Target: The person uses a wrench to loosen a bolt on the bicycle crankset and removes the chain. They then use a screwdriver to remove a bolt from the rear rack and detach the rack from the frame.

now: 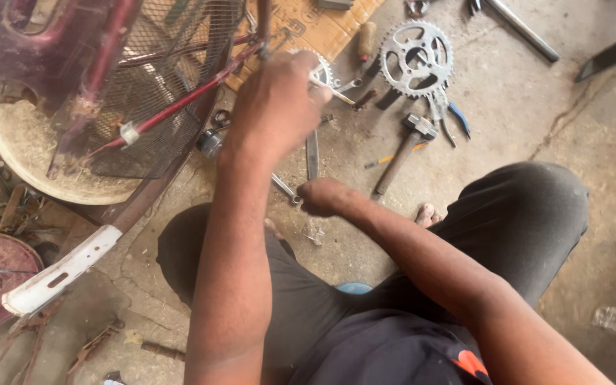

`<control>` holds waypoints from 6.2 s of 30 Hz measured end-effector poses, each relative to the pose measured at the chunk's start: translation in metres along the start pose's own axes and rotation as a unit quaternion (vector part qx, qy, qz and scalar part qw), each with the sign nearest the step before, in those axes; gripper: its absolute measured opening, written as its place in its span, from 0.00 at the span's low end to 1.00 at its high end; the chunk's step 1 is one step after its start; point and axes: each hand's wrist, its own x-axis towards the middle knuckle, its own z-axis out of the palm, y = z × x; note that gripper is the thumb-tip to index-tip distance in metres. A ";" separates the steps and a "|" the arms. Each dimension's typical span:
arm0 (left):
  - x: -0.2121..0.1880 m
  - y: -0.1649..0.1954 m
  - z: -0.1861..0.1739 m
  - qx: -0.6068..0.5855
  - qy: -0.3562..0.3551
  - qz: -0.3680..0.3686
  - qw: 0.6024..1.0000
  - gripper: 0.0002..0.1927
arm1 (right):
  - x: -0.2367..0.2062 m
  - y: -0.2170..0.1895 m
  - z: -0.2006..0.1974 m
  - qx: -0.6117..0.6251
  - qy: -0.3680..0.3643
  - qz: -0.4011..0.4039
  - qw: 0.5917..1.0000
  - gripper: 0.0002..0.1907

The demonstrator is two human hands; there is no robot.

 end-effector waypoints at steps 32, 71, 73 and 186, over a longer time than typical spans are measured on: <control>-0.025 -0.003 -0.028 0.011 0.030 -0.029 0.999 0.27 | 0.064 0.049 -0.018 0.120 0.319 0.081 0.937 0.23; -0.042 -0.012 -0.013 -0.026 -0.028 -0.066 0.997 0.15 | 0.021 0.020 0.002 0.127 0.181 0.059 0.973 0.16; -0.043 -0.016 -0.016 -0.015 0.020 -0.030 0.999 0.21 | 0.017 0.024 -0.003 0.123 0.202 0.052 0.970 0.15; 0.042 -0.018 0.014 -0.013 0.241 0.109 0.964 0.14 | -0.147 0.016 -0.276 0.366 0.486 -0.124 0.784 0.11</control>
